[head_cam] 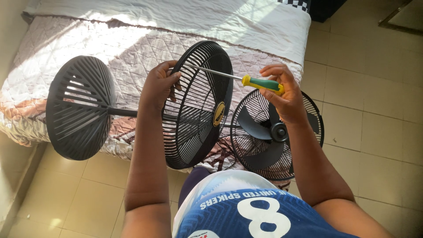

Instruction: The person uses a screwdriver to remove screws from the front grill of a standing fan, then detaches the grill and places it on the bed. They proceed to remove the fan blades from the motor housing and set them aside.

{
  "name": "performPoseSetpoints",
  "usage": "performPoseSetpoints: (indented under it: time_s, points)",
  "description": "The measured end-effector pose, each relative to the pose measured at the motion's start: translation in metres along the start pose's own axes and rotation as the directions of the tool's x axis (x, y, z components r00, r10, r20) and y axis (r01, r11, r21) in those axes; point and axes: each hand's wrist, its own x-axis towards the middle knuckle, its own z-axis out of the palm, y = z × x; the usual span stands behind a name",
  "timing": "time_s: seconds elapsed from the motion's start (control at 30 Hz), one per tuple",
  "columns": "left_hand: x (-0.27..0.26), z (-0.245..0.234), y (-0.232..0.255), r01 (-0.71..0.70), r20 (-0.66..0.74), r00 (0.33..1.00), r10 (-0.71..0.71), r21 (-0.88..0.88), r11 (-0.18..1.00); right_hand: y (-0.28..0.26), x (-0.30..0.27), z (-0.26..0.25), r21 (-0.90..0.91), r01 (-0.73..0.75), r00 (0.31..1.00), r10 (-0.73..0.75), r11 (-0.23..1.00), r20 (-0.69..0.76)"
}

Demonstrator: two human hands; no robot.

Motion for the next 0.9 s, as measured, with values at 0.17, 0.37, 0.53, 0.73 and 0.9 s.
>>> performPoseSetpoints:
  time_s: [0.17, 0.37, 0.53, 0.73, 0.9]
  points:
    - [-0.004, -0.001, 0.0, -0.005, 0.002, 1.0, 0.005, -0.004, 1.0, 0.012, -0.002, 0.002, -0.075, -0.163, 0.986, 0.159, 0.984, -0.05]
    - [-0.014, 0.003, -0.001, -0.011, 0.011, 1.0, 0.011, 0.012, 1.0, 0.024, 0.002, -0.002, 0.346, -0.173, 0.932, 0.266, 0.922, -0.245]
    - [-0.019, 0.003, 0.002, -0.016, 0.01, 1.0, 0.015, 0.017, 1.0, 0.023, -0.002, -0.007, 0.232, 0.034, 0.992, -0.005, 0.972, -0.124]
    - [-0.02, 0.002, 0.001, -0.024, 0.032, 0.999, 0.024, 0.002, 1.0, 0.017, -0.005, -0.007, 0.443, -0.19, 0.946, 0.284, 0.876, -0.156]
    - [-0.023, 0.002, -0.002, -0.029, 0.017, 0.999, 0.029, 0.003, 1.0, 0.015, -0.011, -0.005, 0.2, 0.014, 0.991, 0.013, 0.98, -0.136]
